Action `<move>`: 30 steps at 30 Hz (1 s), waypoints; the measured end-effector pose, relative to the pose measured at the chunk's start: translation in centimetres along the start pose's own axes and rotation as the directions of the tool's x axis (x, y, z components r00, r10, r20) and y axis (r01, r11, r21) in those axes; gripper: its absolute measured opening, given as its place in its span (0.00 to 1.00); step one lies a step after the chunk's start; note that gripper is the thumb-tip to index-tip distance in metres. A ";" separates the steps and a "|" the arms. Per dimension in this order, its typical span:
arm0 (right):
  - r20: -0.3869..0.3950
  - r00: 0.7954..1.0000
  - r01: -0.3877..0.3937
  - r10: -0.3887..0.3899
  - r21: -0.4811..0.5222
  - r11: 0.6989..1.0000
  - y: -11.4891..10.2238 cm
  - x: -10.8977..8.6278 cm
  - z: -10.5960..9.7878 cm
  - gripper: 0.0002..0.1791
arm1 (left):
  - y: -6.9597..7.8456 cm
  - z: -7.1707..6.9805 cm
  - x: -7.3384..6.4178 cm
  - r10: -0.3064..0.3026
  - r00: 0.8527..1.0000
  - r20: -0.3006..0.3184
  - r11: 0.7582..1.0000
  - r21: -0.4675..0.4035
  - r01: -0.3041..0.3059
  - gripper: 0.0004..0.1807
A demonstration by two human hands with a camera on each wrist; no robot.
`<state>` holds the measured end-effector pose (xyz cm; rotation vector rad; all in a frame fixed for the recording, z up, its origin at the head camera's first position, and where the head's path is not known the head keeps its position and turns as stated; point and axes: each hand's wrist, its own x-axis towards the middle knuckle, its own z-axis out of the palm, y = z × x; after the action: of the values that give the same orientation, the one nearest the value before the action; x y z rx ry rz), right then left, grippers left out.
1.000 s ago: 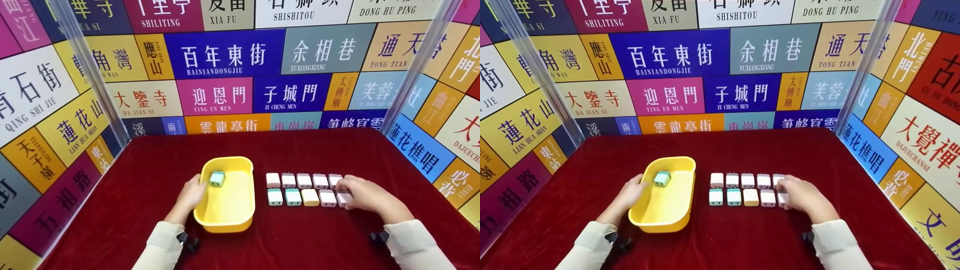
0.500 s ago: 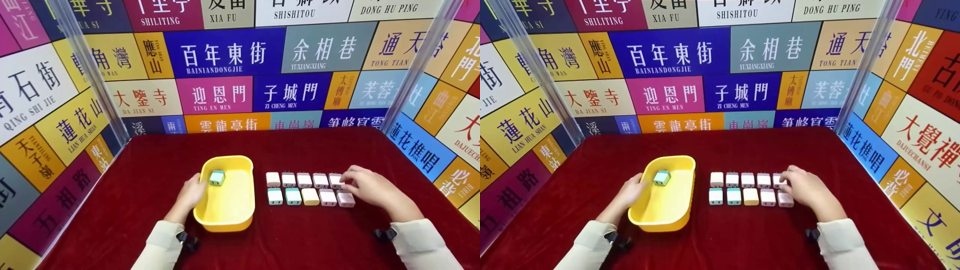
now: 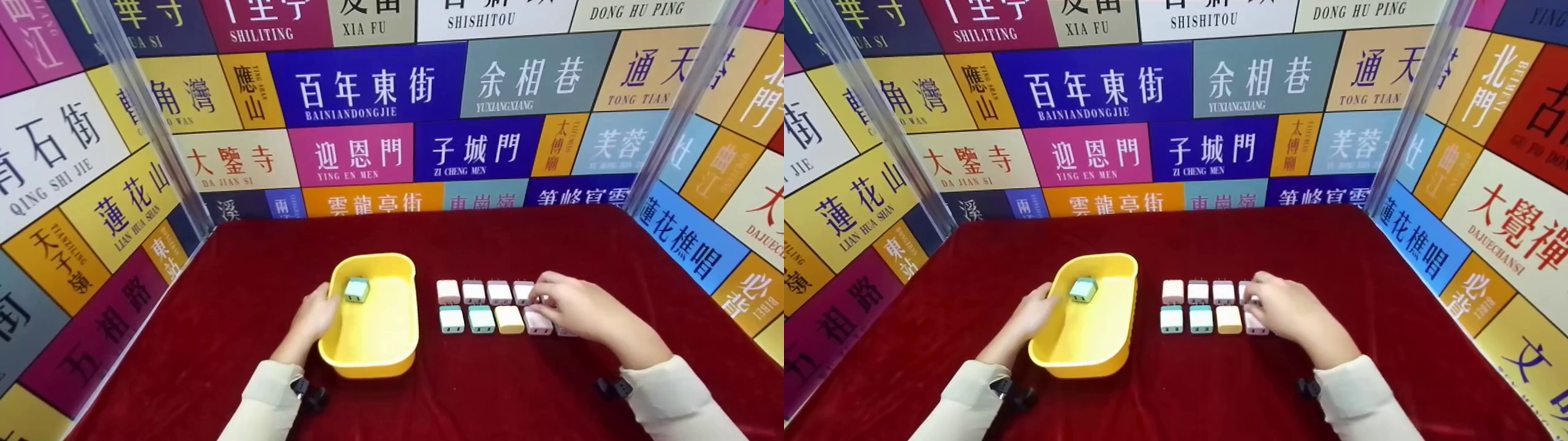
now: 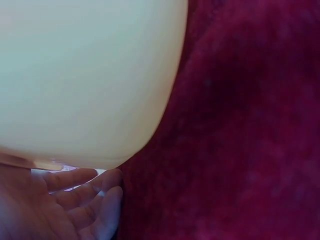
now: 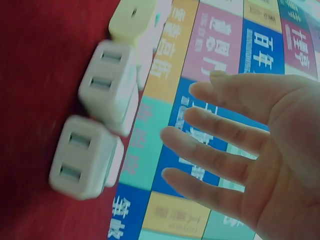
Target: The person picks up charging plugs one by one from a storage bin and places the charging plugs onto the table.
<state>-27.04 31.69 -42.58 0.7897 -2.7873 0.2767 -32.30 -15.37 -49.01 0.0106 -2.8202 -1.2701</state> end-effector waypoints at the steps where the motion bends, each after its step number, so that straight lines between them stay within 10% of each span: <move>1: 0.009 1.000 0.020 -0.020 -0.002 1.000 -0.4 0.3 0.0 0.03 | 0.0 0.0 0.0 -0.002 1.000 0.000 1.000 -0.003 0.002 0.26; 10: 0.090 0.989 0.121 -0.118 -0.030 0.992 -3.5 3.6 -0.1 0.01 | -2.7 1.0 2.3 0.008 1.000 -0.005 1.000 0.015 -0.008 0.24; 21: 0.063 0.976 0.210 -0.207 -0.057 0.976 -6.9 7.6 -0.2 0.07 | 0.1 0.1 0.2 -0.020 1.000 0.012 1.000 -0.003 0.020 0.24; 28: 0.080 0.971 0.231 -0.226 -0.055 0.971 -9.6 10.0 0.5 0.09 | -2.9 1.3 2.6 0.004 1.000 0.001 1.000 0.022 -0.004 0.23; 30: 0.089 0.969 0.234 -0.229 -0.045 0.971 -10.5 10.8 0.8 0.12 | -1.4 0.7 1.4 -0.003 1.000 -0.001 1.000 0.005 0.003 0.23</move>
<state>-30.47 17.39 -39.22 1.1257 -2.7293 0.1268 -33.79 -15.83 -50.44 0.0156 -2.8234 -1.2638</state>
